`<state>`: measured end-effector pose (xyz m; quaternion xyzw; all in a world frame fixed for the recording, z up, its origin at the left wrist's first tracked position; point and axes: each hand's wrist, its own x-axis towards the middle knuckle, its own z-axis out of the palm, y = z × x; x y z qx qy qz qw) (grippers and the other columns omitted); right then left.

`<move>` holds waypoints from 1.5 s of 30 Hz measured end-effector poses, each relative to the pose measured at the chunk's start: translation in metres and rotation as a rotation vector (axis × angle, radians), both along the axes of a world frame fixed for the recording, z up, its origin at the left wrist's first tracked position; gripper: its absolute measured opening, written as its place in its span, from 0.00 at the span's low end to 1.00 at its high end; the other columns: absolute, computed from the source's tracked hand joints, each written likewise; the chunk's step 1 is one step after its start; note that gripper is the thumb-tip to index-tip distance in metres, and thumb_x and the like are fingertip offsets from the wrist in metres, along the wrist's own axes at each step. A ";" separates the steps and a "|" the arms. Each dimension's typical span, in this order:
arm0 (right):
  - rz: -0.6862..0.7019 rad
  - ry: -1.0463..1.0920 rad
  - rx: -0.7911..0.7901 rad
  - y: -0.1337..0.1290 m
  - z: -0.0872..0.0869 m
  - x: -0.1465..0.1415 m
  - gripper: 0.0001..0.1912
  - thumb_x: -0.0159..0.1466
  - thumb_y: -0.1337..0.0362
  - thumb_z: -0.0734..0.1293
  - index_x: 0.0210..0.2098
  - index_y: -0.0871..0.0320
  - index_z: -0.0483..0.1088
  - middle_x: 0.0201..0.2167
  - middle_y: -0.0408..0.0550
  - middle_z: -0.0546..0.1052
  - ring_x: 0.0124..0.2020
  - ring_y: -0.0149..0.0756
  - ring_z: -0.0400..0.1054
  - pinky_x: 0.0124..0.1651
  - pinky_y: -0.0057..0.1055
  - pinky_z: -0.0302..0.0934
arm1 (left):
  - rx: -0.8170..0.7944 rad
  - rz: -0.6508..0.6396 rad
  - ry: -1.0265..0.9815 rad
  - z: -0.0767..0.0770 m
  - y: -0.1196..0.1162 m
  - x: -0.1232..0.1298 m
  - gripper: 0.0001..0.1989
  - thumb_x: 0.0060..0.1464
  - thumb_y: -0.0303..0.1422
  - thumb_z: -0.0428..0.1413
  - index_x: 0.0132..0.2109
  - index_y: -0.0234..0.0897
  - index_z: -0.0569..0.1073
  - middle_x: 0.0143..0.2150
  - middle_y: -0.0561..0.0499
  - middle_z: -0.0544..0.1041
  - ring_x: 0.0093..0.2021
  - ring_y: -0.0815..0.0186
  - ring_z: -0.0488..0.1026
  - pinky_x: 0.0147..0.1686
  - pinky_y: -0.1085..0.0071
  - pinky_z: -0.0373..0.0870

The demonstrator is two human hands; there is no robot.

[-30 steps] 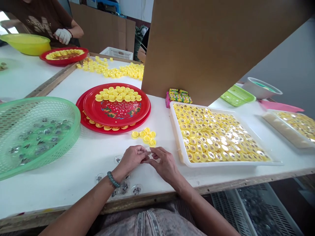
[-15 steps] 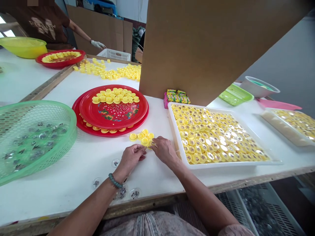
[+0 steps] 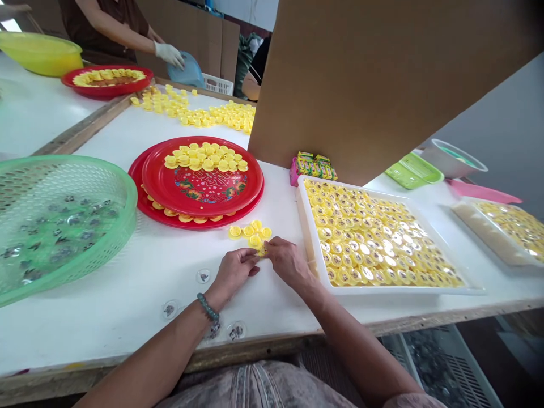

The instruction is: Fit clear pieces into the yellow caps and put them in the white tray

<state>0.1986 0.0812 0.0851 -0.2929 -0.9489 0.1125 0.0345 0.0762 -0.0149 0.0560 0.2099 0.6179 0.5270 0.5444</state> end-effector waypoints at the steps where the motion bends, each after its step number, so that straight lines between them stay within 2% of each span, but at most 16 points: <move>1: 0.005 0.027 0.003 -0.001 -0.001 0.001 0.10 0.63 0.72 0.59 0.32 0.59 0.72 0.29 0.46 0.72 0.29 0.30 0.66 0.29 0.25 0.52 | -0.004 0.015 -0.010 -0.001 0.002 0.001 0.14 0.47 0.33 0.58 0.42 0.33 0.74 0.39 0.45 0.78 0.28 0.67 0.76 0.34 0.69 0.73; 7: 0.002 0.209 -0.190 -0.005 -0.002 0.011 0.06 0.56 0.73 0.67 0.30 0.57 0.74 0.28 0.44 0.73 0.29 0.30 0.67 0.31 0.24 0.55 | -0.011 0.017 -0.037 -0.004 0.005 0.004 0.13 0.43 0.35 0.61 0.35 0.32 0.72 0.28 0.49 0.77 0.25 0.68 0.74 0.30 0.72 0.73; 10: -0.101 0.277 -0.267 -0.015 -0.006 0.016 0.08 0.54 0.72 0.68 0.33 0.56 0.76 0.28 0.44 0.75 0.27 0.30 0.67 0.31 0.24 0.57 | -0.012 -0.001 -0.025 -0.004 0.002 0.005 0.14 0.40 0.36 0.63 0.35 0.33 0.72 0.25 0.51 0.76 0.24 0.69 0.73 0.27 0.74 0.71; 14: -0.286 0.419 -0.331 -0.029 -0.017 0.017 0.11 0.56 0.70 0.68 0.38 0.55 0.76 0.31 0.46 0.77 0.29 0.32 0.69 0.33 0.26 0.61 | -0.025 -0.005 0.007 -0.006 0.001 0.006 0.18 0.39 0.37 0.64 0.39 0.33 0.74 0.26 0.50 0.77 0.23 0.70 0.72 0.26 0.74 0.70; 17: -0.349 0.475 -0.368 -0.036 -0.026 0.016 0.11 0.56 0.68 0.68 0.39 0.54 0.76 0.30 0.45 0.77 0.28 0.32 0.69 0.33 0.27 0.62 | -0.041 -0.020 0.040 -0.007 0.001 0.005 0.20 0.38 0.39 0.64 0.39 0.34 0.74 0.27 0.50 0.78 0.23 0.69 0.72 0.26 0.73 0.71; 19: -0.347 0.498 -0.371 -0.037 -0.030 0.017 0.11 0.56 0.68 0.68 0.39 0.55 0.76 0.29 0.45 0.77 0.28 0.32 0.70 0.33 0.27 0.62 | -0.054 -0.030 0.078 -0.007 0.001 0.005 0.19 0.38 0.40 0.64 0.38 0.34 0.75 0.26 0.49 0.78 0.23 0.68 0.72 0.26 0.73 0.71; 23: -0.254 0.496 -0.314 -0.038 -0.033 0.019 0.13 0.58 0.67 0.67 0.43 0.55 0.75 0.35 0.48 0.77 0.33 0.34 0.71 0.37 0.27 0.63 | -0.090 -0.041 0.217 -0.003 -0.001 0.005 0.14 0.41 0.38 0.62 0.36 0.35 0.77 0.25 0.50 0.78 0.22 0.68 0.72 0.25 0.73 0.71; 27: -0.195 0.458 -0.283 -0.036 -0.032 0.020 0.13 0.60 0.67 0.66 0.45 0.56 0.74 0.35 0.49 0.77 0.34 0.34 0.71 0.37 0.26 0.63 | -0.030 -0.014 0.278 0.000 -0.003 0.008 0.13 0.41 0.37 0.62 0.35 0.35 0.73 0.21 0.53 0.76 0.19 0.69 0.70 0.22 0.74 0.68; 29: -0.196 0.468 -0.321 -0.036 -0.032 0.021 0.13 0.59 0.66 0.67 0.44 0.55 0.74 0.34 0.48 0.77 0.33 0.33 0.71 0.37 0.26 0.63 | -0.013 0.003 0.193 0.001 -0.004 0.008 0.16 0.39 0.39 0.63 0.36 0.36 0.71 0.20 0.55 0.74 0.19 0.69 0.70 0.21 0.75 0.67; 32: -0.239 0.504 -0.480 -0.037 -0.034 0.022 0.11 0.58 0.62 0.67 0.41 0.54 0.75 0.30 0.45 0.77 0.31 0.32 0.70 0.36 0.26 0.63 | -0.032 -0.001 0.075 0.000 -0.006 0.007 0.19 0.39 0.41 0.63 0.37 0.35 0.72 0.22 0.53 0.76 0.21 0.69 0.71 0.23 0.75 0.69; 35: -0.330 0.591 -0.614 -0.040 -0.037 0.021 0.14 0.57 0.62 0.68 0.43 0.55 0.73 0.31 0.44 0.77 0.31 0.33 0.71 0.36 0.28 0.64 | -0.053 -0.018 0.099 -0.001 -0.008 0.005 0.20 0.38 0.42 0.63 0.38 0.35 0.74 0.24 0.51 0.77 0.22 0.69 0.72 0.24 0.75 0.69; 37: -0.353 0.613 -0.597 -0.042 -0.037 0.021 0.15 0.56 0.64 0.69 0.44 0.55 0.73 0.33 0.45 0.77 0.31 0.33 0.71 0.37 0.29 0.64 | -0.057 -0.032 0.151 -0.001 -0.008 0.003 0.20 0.39 0.42 0.62 0.39 0.36 0.76 0.25 0.51 0.78 0.22 0.69 0.72 0.25 0.75 0.69; 41: -0.305 0.578 -0.510 -0.041 -0.036 0.020 0.11 0.58 0.64 0.67 0.40 0.53 0.75 0.29 0.44 0.76 0.30 0.32 0.69 0.36 0.27 0.62 | -0.080 -0.049 0.259 0.004 -0.007 0.004 0.18 0.40 0.43 0.61 0.37 0.37 0.78 0.25 0.50 0.78 0.22 0.68 0.72 0.25 0.74 0.70; 45: -0.283 0.598 -0.604 -0.040 -0.036 0.020 0.12 0.55 0.62 0.69 0.40 0.54 0.76 0.25 0.42 0.73 0.27 0.30 0.67 0.32 0.25 0.61 | -0.078 -0.052 0.314 0.009 -0.009 0.005 0.15 0.41 0.43 0.61 0.32 0.37 0.77 0.24 0.51 0.77 0.22 0.67 0.72 0.23 0.74 0.70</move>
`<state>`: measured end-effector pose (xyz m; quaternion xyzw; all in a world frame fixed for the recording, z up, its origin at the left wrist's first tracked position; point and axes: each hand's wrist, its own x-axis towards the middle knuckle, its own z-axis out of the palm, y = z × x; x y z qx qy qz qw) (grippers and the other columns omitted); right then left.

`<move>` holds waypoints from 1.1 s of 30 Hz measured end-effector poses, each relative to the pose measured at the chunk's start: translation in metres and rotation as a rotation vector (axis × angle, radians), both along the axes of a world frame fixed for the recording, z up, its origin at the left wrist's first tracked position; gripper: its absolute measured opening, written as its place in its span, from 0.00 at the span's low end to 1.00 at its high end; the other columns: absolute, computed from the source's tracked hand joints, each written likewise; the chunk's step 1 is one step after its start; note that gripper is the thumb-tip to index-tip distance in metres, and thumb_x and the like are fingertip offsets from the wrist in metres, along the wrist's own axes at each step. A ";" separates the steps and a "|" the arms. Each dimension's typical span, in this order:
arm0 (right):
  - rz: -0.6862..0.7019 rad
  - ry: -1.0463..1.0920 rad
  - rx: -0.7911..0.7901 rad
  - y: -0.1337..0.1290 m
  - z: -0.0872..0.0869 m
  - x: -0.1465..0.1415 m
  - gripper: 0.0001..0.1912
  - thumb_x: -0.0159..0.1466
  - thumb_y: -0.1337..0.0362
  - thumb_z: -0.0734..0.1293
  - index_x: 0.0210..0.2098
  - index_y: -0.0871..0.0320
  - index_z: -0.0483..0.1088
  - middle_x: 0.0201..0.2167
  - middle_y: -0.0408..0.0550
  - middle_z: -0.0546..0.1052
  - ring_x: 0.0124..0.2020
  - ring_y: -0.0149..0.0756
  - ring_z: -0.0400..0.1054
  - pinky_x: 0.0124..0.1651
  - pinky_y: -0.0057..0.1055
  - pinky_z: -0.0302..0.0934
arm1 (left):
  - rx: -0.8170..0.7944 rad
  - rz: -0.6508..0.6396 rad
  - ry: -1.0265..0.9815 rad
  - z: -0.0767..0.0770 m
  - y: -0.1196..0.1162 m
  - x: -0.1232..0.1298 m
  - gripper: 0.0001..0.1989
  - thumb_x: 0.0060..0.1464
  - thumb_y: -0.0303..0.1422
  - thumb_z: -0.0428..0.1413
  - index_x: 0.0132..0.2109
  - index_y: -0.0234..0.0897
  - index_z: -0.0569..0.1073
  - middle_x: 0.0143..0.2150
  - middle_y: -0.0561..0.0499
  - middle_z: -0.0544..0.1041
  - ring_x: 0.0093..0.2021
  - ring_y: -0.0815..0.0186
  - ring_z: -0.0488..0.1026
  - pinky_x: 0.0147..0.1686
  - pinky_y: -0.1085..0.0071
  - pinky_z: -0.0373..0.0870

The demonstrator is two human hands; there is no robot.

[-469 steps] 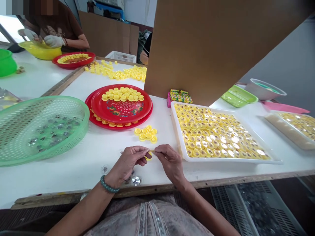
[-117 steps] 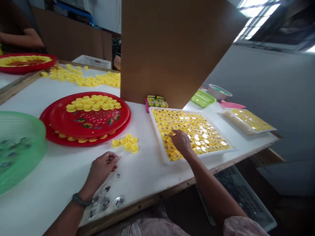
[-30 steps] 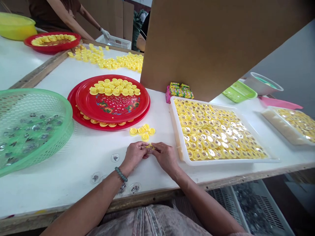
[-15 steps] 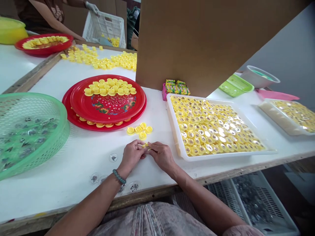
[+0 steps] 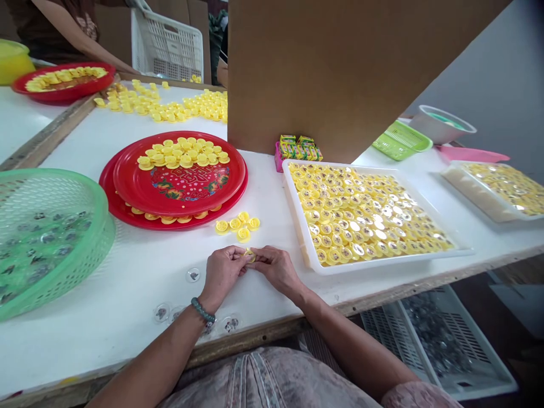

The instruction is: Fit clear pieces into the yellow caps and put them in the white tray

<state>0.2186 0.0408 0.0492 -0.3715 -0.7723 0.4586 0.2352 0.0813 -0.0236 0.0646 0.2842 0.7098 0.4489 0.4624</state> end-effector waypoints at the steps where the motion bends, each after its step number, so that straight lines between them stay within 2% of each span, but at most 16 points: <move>1: 0.013 0.013 -0.034 0.000 0.000 0.000 0.13 0.55 0.62 0.70 0.40 0.54 0.76 0.25 0.41 0.72 0.27 0.30 0.66 0.32 0.24 0.60 | 0.005 -0.004 0.010 0.000 0.000 0.000 0.15 0.41 0.44 0.61 0.33 0.37 0.76 0.23 0.51 0.77 0.22 0.67 0.72 0.23 0.74 0.70; 4: 0.023 0.020 -0.082 0.000 0.001 -0.001 0.13 0.55 0.62 0.70 0.40 0.55 0.75 0.25 0.41 0.72 0.27 0.28 0.65 0.31 0.23 0.60 | 0.004 -0.016 0.015 -0.003 -0.001 -0.001 0.16 0.40 0.43 0.61 0.34 0.37 0.75 0.22 0.52 0.76 0.21 0.67 0.72 0.22 0.74 0.69; 7: 0.033 -0.024 -0.062 0.002 0.004 -0.002 0.11 0.54 0.62 0.70 0.37 0.56 0.76 0.25 0.41 0.71 0.26 0.28 0.64 0.30 0.23 0.59 | -0.036 -0.014 -0.007 -0.008 0.000 -0.002 0.17 0.39 0.43 0.61 0.34 0.36 0.72 0.20 0.53 0.75 0.19 0.67 0.72 0.20 0.74 0.69; 12: 0.054 -0.084 0.091 -0.001 0.006 0.000 0.12 0.55 0.64 0.70 0.40 0.55 0.75 0.26 0.42 0.71 0.27 0.28 0.64 0.32 0.23 0.59 | -0.057 0.008 -0.100 -0.012 0.002 -0.003 0.21 0.36 0.42 0.63 0.34 0.36 0.66 0.18 0.54 0.74 0.16 0.67 0.71 0.17 0.75 0.66; 19: 0.014 -0.087 0.271 -0.009 -0.003 0.004 0.15 0.58 0.65 0.67 0.46 0.54 0.72 0.34 0.47 0.72 0.32 0.30 0.67 0.37 0.26 0.63 | -0.062 -0.012 -0.224 -0.002 -0.004 -0.004 0.24 0.36 0.46 0.63 0.36 0.34 0.67 0.23 0.50 0.77 0.19 0.67 0.73 0.20 0.74 0.68; 26: 0.108 -0.139 0.330 -0.004 0.009 0.004 0.13 0.60 0.64 0.66 0.45 0.55 0.73 0.35 0.49 0.73 0.36 0.34 0.68 0.40 0.27 0.62 | -0.053 -0.015 -0.254 -0.003 -0.004 -0.007 0.20 0.38 0.44 0.63 0.32 0.32 0.69 0.23 0.49 0.77 0.20 0.68 0.73 0.21 0.75 0.68; 33: 0.123 -0.139 0.294 -0.002 0.005 0.004 0.11 0.61 0.63 0.66 0.43 0.54 0.74 0.31 0.45 0.72 0.31 0.30 0.67 0.35 0.24 0.60 | -0.056 0.025 -0.267 -0.007 -0.002 -0.006 0.21 0.33 0.43 0.65 0.30 0.32 0.69 0.22 0.48 0.76 0.20 0.66 0.74 0.21 0.73 0.70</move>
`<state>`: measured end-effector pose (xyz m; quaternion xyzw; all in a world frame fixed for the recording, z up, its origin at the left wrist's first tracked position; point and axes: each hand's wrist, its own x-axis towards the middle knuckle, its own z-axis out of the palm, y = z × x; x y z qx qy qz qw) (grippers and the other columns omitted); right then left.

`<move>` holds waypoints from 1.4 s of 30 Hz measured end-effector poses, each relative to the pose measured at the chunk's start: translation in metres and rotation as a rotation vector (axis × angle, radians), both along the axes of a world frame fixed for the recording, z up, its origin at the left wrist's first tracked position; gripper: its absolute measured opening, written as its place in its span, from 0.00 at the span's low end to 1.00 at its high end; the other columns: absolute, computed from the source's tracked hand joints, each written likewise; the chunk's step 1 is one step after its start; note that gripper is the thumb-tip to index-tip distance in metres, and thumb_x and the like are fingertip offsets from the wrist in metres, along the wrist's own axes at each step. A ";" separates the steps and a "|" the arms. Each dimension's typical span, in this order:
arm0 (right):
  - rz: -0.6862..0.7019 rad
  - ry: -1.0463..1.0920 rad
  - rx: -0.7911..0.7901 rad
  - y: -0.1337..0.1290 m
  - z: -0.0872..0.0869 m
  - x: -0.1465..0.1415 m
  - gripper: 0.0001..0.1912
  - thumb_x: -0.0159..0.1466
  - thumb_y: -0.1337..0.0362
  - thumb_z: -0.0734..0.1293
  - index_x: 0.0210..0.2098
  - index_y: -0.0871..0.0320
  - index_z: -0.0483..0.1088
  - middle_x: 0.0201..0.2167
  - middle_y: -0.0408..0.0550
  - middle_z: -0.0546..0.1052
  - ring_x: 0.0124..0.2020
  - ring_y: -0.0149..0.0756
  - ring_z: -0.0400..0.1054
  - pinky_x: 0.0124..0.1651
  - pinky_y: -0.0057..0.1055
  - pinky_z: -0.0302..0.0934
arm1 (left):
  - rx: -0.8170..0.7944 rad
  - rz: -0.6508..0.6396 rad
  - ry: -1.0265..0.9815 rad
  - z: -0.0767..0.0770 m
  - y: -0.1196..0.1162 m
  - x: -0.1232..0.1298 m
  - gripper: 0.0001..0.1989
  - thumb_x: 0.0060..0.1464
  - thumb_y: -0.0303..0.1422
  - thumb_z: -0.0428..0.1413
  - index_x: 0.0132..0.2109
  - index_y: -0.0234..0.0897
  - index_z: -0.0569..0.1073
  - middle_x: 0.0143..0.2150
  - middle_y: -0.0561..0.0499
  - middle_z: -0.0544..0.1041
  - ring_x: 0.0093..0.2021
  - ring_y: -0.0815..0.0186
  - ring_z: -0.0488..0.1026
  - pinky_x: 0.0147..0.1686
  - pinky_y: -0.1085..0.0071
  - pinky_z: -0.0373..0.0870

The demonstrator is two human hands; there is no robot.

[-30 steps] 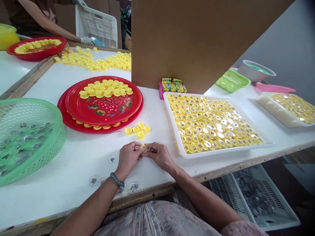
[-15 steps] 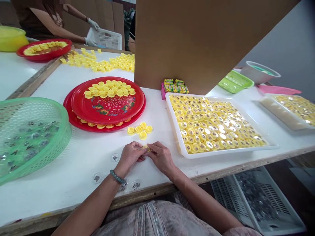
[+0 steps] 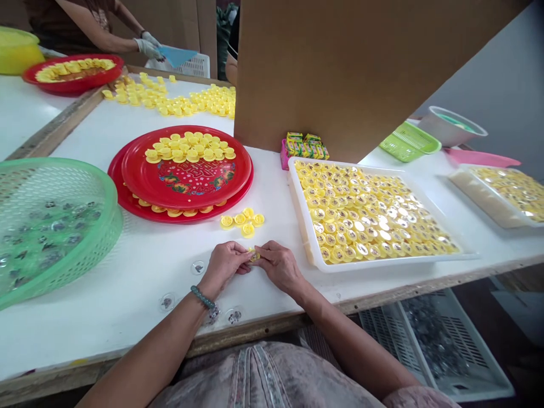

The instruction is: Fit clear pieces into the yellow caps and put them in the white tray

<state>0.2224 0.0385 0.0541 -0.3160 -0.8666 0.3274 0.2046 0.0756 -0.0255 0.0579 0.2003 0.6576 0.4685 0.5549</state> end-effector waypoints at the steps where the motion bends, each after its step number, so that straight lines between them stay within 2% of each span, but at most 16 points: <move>1: 0.000 -0.001 0.009 0.000 -0.001 0.000 0.11 0.61 0.63 0.66 0.43 0.54 0.74 0.31 0.46 0.72 0.32 0.30 0.67 0.35 0.24 0.60 | 0.000 0.009 0.000 0.000 0.000 0.000 0.21 0.33 0.42 0.66 0.29 0.32 0.69 0.21 0.48 0.76 0.20 0.66 0.74 0.21 0.73 0.70; 7: 0.000 0.002 0.012 0.000 -0.003 0.002 0.12 0.60 0.62 0.66 0.44 0.54 0.73 0.32 0.45 0.72 0.31 0.29 0.67 0.35 0.24 0.61 | 0.009 0.032 -0.009 0.003 -0.001 0.000 0.21 0.31 0.42 0.66 0.29 0.32 0.69 0.21 0.49 0.76 0.20 0.66 0.74 0.22 0.72 0.71; 11: -0.083 0.014 0.040 -0.007 0.001 0.003 0.20 0.56 0.64 0.69 0.48 0.55 0.70 0.37 0.47 0.73 0.33 0.32 0.68 0.37 0.26 0.62 | 0.045 0.001 -0.016 0.004 -0.005 0.000 0.20 0.34 0.42 0.65 0.29 0.33 0.69 0.23 0.49 0.77 0.22 0.67 0.74 0.23 0.74 0.71; 14: -0.097 -0.005 0.083 -0.013 0.003 0.001 0.13 0.58 0.69 0.67 0.42 0.55 0.73 0.36 0.47 0.73 0.35 0.32 0.68 0.39 0.26 0.62 | 0.038 -0.018 -0.011 0.004 -0.006 0.001 0.19 0.34 0.41 0.65 0.29 0.33 0.69 0.22 0.51 0.76 0.23 0.68 0.74 0.24 0.75 0.71; 21: -0.014 -0.165 0.150 -0.005 0.011 -0.006 0.05 0.54 0.72 0.67 0.30 0.57 0.74 0.27 0.45 0.73 0.30 0.31 0.68 0.34 0.23 0.60 | -0.039 -0.093 -0.025 0.001 0.001 -0.002 0.17 0.33 0.37 0.65 0.29 0.36 0.66 0.20 0.53 0.75 0.22 0.67 0.73 0.25 0.74 0.70; 26: 0.009 -0.168 0.186 -0.007 0.020 0.002 0.02 0.54 0.67 0.69 0.29 0.58 0.74 0.25 0.44 0.73 0.29 0.32 0.69 0.33 0.23 0.60 | -0.010 -0.161 0.027 0.007 -0.002 -0.001 0.18 0.36 0.44 0.62 0.29 0.37 0.67 0.23 0.52 0.76 0.25 0.65 0.74 0.27 0.73 0.70; 29: -0.094 -0.081 0.220 -0.005 0.037 0.022 0.10 0.55 0.63 0.69 0.36 0.57 0.74 0.31 0.47 0.75 0.30 0.32 0.69 0.33 0.24 0.61 | -0.002 -0.192 0.155 0.008 -0.001 -0.008 0.21 0.38 0.50 0.59 0.31 0.37 0.68 0.26 0.51 0.77 0.25 0.64 0.73 0.26 0.71 0.69; 31: -0.226 0.007 0.263 0.007 0.055 0.044 0.13 0.57 0.63 0.67 0.42 0.56 0.72 0.35 0.48 0.75 0.31 0.32 0.69 0.34 0.24 0.62 | 0.006 -0.174 0.305 0.007 0.003 -0.017 0.21 0.40 0.52 0.56 0.33 0.37 0.68 0.28 0.51 0.77 0.25 0.64 0.73 0.25 0.71 0.68; 33: -0.401 0.020 0.334 0.031 0.074 0.068 0.12 0.59 0.64 0.65 0.43 0.56 0.71 0.38 0.48 0.74 0.31 0.31 0.69 0.35 0.25 0.62 | 0.009 -0.140 0.490 0.005 0.006 -0.027 0.20 0.43 0.51 0.54 0.34 0.39 0.69 0.30 0.52 0.77 0.26 0.64 0.73 0.26 0.71 0.67; 35: -0.588 -0.106 0.387 0.063 0.086 0.091 0.14 0.60 0.63 0.64 0.45 0.58 0.71 0.39 0.50 0.74 0.29 0.31 0.68 0.34 0.27 0.62 | -0.001 -0.110 0.687 0.006 0.009 -0.034 0.16 0.46 0.48 0.53 0.34 0.40 0.69 0.30 0.53 0.77 0.28 0.64 0.74 0.27 0.71 0.66; 36: -0.632 -0.196 0.406 0.079 0.088 0.101 0.15 0.61 0.63 0.63 0.46 0.59 0.71 0.40 0.51 0.74 0.29 0.31 0.68 0.34 0.27 0.61 | -0.012 -0.105 0.780 0.006 0.009 -0.036 0.14 0.47 0.46 0.52 0.34 0.41 0.69 0.29 0.53 0.77 0.27 0.64 0.74 0.28 0.71 0.66; 39: -0.657 -0.344 0.403 0.118 0.084 0.118 0.16 0.59 0.65 0.64 0.46 0.62 0.71 0.36 0.51 0.75 0.31 0.33 0.69 0.36 0.28 0.60 | -0.017 -0.077 1.025 0.006 0.008 -0.037 0.11 0.50 0.43 0.50 0.34 0.41 0.70 0.28 0.53 0.76 0.26 0.64 0.73 0.26 0.71 0.64; 42: -0.617 -0.373 0.370 0.135 0.071 0.121 0.14 0.56 0.65 0.66 0.42 0.61 0.74 0.30 0.49 0.76 0.30 0.36 0.69 0.36 0.30 0.61 | 0.118 0.018 1.232 0.002 0.006 -0.037 0.11 0.52 0.39 0.49 0.38 0.39 0.71 0.36 0.49 0.77 0.30 0.64 0.73 0.28 0.71 0.65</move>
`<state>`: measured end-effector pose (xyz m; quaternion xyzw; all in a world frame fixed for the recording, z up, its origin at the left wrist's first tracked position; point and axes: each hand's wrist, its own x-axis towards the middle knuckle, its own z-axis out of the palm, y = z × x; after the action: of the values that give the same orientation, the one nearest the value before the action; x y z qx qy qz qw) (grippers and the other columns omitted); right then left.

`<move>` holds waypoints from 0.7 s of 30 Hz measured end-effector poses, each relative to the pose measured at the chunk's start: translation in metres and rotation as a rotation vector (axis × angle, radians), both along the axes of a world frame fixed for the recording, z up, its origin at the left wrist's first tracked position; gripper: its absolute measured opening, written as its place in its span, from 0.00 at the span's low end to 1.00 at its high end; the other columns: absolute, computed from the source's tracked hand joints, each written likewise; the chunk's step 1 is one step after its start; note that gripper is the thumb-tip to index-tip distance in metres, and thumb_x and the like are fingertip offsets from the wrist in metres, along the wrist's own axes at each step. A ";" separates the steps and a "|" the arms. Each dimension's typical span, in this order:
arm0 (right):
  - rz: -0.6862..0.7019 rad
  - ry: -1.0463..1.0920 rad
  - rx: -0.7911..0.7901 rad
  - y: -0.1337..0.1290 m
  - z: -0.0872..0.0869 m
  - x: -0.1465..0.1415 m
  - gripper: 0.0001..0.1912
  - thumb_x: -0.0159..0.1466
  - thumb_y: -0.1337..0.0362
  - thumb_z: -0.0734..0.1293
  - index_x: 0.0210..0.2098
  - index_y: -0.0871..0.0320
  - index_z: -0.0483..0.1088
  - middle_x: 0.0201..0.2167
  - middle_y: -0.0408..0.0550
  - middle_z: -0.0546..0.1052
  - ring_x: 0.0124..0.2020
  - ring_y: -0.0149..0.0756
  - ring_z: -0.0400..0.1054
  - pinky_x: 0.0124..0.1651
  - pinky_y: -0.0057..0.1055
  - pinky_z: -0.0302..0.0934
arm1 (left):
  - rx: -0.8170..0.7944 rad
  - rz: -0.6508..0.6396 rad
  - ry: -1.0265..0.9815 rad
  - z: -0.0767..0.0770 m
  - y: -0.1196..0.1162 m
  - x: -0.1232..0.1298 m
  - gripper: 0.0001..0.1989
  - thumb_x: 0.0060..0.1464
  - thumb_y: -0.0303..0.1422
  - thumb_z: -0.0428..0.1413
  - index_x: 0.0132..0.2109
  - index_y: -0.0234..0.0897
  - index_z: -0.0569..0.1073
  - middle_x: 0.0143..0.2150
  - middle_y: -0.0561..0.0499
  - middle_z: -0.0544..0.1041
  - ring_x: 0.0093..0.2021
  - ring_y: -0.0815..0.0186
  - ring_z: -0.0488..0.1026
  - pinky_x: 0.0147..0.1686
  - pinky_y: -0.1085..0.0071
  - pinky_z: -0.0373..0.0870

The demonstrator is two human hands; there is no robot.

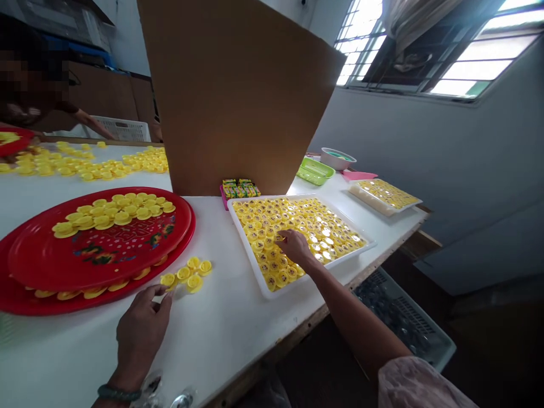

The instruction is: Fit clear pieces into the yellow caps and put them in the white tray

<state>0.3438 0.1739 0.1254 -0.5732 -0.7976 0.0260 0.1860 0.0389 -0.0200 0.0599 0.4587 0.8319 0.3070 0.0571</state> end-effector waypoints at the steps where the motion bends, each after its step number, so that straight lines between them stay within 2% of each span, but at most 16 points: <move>1: 0.014 -0.001 -0.017 0.001 -0.003 -0.001 0.14 0.56 0.65 0.66 0.41 0.61 0.74 0.30 0.50 0.76 0.31 0.37 0.69 0.36 0.31 0.61 | 0.064 0.000 0.063 -0.002 0.000 0.000 0.11 0.53 0.37 0.49 0.40 0.38 0.71 0.39 0.48 0.76 0.33 0.63 0.74 0.31 0.71 0.66; 4: 0.053 0.005 0.032 -0.007 -0.008 -0.005 0.17 0.57 0.66 0.63 0.45 0.62 0.72 0.39 0.55 0.75 0.36 0.41 0.69 0.41 0.35 0.62 | 0.155 -0.041 0.187 -0.006 0.000 -0.002 0.13 0.54 0.32 0.48 0.45 0.35 0.71 0.46 0.44 0.74 0.44 0.60 0.73 0.39 0.70 0.68; 7: 0.107 0.032 0.257 -0.029 -0.005 -0.016 0.18 0.58 0.67 0.62 0.47 0.61 0.70 0.45 0.56 0.72 0.43 0.46 0.66 0.45 0.41 0.62 | 0.090 -0.110 0.218 -0.004 0.002 -0.004 0.18 0.53 0.27 0.46 0.52 0.35 0.68 0.50 0.44 0.72 0.48 0.60 0.71 0.42 0.70 0.68; 9: 0.207 0.111 0.304 -0.052 -0.002 -0.032 0.16 0.59 0.66 0.62 0.46 0.60 0.71 0.43 0.55 0.72 0.44 0.46 0.65 0.46 0.42 0.62 | 0.015 -0.146 0.237 -0.001 0.004 -0.004 0.22 0.53 0.25 0.46 0.55 0.35 0.65 0.53 0.45 0.70 0.48 0.61 0.71 0.41 0.70 0.68; 11: 0.382 0.209 0.214 -0.083 -0.003 -0.053 0.14 0.60 0.66 0.62 0.45 0.58 0.70 0.42 0.53 0.72 0.44 0.43 0.65 0.46 0.39 0.63 | -0.051 -0.180 0.260 0.002 0.005 -0.004 0.23 0.53 0.25 0.46 0.57 0.36 0.63 0.55 0.44 0.68 0.47 0.61 0.71 0.39 0.70 0.69; 13: 0.606 0.260 0.038 -0.117 -0.008 -0.076 0.13 0.61 0.67 0.62 0.45 0.57 0.70 0.42 0.52 0.72 0.44 0.40 0.66 0.46 0.36 0.63 | -0.106 -0.220 0.284 0.005 0.004 -0.003 0.22 0.53 0.26 0.46 0.56 0.36 0.64 0.53 0.44 0.69 0.46 0.61 0.71 0.38 0.69 0.69; 17: 0.994 0.212 -0.275 -0.173 -0.024 -0.114 0.13 0.60 0.66 0.65 0.45 0.58 0.70 0.42 0.51 0.72 0.43 0.38 0.65 0.47 0.33 0.63 | -0.202 -0.247 0.291 0.012 -0.004 -0.002 0.14 0.55 0.30 0.47 0.48 0.37 0.68 0.46 0.46 0.70 0.41 0.60 0.72 0.35 0.69 0.68; 19: 1.112 0.149 -0.339 -0.188 -0.031 -0.127 0.14 0.59 0.67 0.66 0.45 0.59 0.70 0.42 0.51 0.72 0.43 0.38 0.65 0.47 0.33 0.62 | -0.236 -0.234 0.284 0.016 -0.008 0.000 0.12 0.55 0.31 0.48 0.46 0.37 0.68 0.43 0.46 0.71 0.39 0.60 0.72 0.34 0.68 0.67; 21: 1.154 0.110 -0.345 -0.195 -0.038 -0.138 0.14 0.59 0.68 0.65 0.46 0.60 0.69 0.42 0.51 0.72 0.44 0.38 0.65 0.48 0.33 0.61 | -0.271 -0.225 0.272 0.019 -0.010 0.001 0.12 0.54 0.33 0.50 0.45 0.37 0.68 0.41 0.46 0.72 0.38 0.59 0.73 0.34 0.68 0.67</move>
<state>0.2058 -0.0209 0.0877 -0.0679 -0.9532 0.2814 0.0873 0.0400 -0.0298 0.0793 0.5740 0.8091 0.1194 0.0396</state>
